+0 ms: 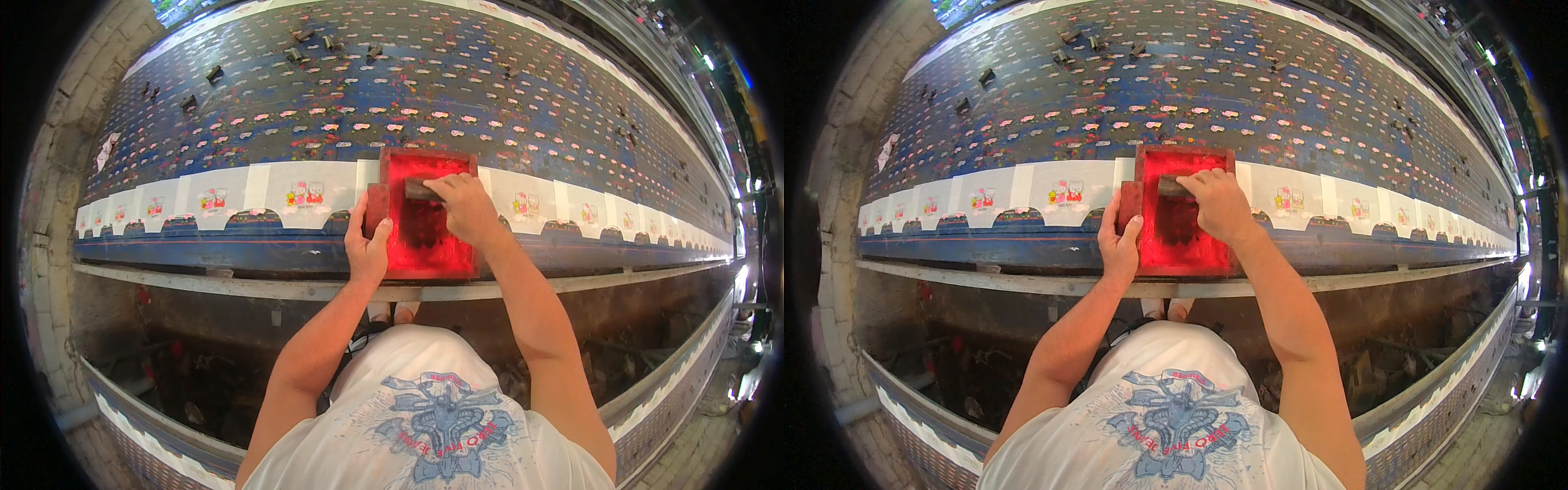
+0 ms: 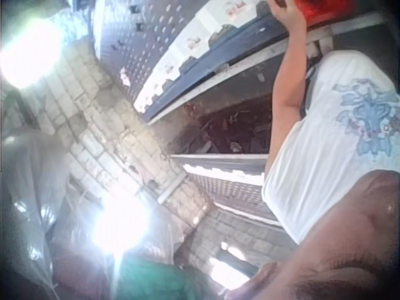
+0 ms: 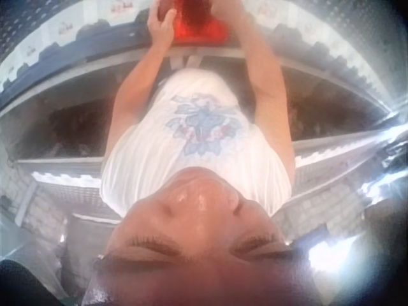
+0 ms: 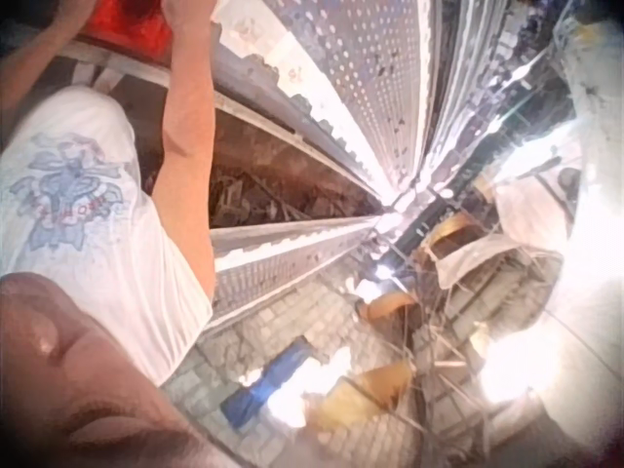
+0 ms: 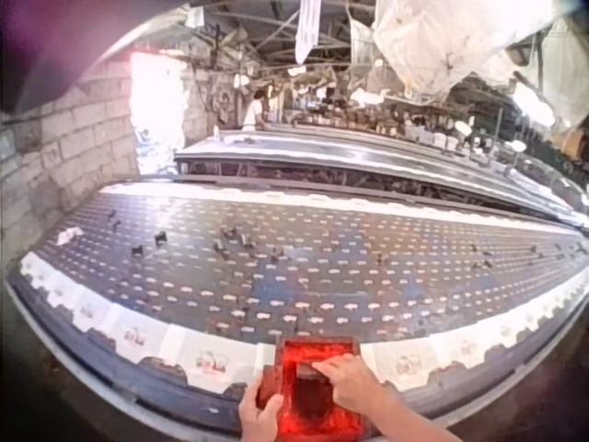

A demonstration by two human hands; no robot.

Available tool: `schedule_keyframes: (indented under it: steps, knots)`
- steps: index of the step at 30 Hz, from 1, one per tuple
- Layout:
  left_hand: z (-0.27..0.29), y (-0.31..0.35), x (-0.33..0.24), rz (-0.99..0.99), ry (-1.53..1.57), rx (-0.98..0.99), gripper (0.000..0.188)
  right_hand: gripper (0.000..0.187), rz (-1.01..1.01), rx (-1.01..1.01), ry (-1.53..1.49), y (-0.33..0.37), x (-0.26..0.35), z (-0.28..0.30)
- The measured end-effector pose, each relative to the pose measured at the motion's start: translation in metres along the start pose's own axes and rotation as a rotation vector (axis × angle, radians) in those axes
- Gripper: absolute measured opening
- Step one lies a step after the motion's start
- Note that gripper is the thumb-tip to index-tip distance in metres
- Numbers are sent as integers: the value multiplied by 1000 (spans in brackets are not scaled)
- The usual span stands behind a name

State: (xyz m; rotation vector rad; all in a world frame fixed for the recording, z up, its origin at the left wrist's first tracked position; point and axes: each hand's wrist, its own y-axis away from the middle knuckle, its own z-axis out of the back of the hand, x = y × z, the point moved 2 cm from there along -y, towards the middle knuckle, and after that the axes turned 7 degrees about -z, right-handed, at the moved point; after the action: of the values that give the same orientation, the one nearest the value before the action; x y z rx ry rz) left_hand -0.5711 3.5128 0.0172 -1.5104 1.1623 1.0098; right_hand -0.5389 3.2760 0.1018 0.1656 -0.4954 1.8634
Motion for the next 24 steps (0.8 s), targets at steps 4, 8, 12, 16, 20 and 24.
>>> schedule_keyframes:
  steps: [4, 8, 12, 16, 20, 24]
  knots:
    - [-4, 0, -3, -24, -36, -11, 62, 53, 44, -37, 70, 35, 24, -6]
    - [-2, 0, 3, -48, -68, -17, 63, 58, 29, 10, 55, 65, 47, 1]
    - [-5, 0, -8, 32, -40, 14, 71, 57, 1, 30, 38, 89, 65, 5]
    - [-6, 2, -14, -4, -225, 31, 86, 56, -18, 42, -8, 106, 79, 9]
    - [-3, 0, -2, -83, -307, 32, 92, 58, -41, 124, -18, 117, 89, 19]
    - [-6, -3, -9, -67, -325, 16, 93, 59, -115, 24, -140, 136, 73, 23]
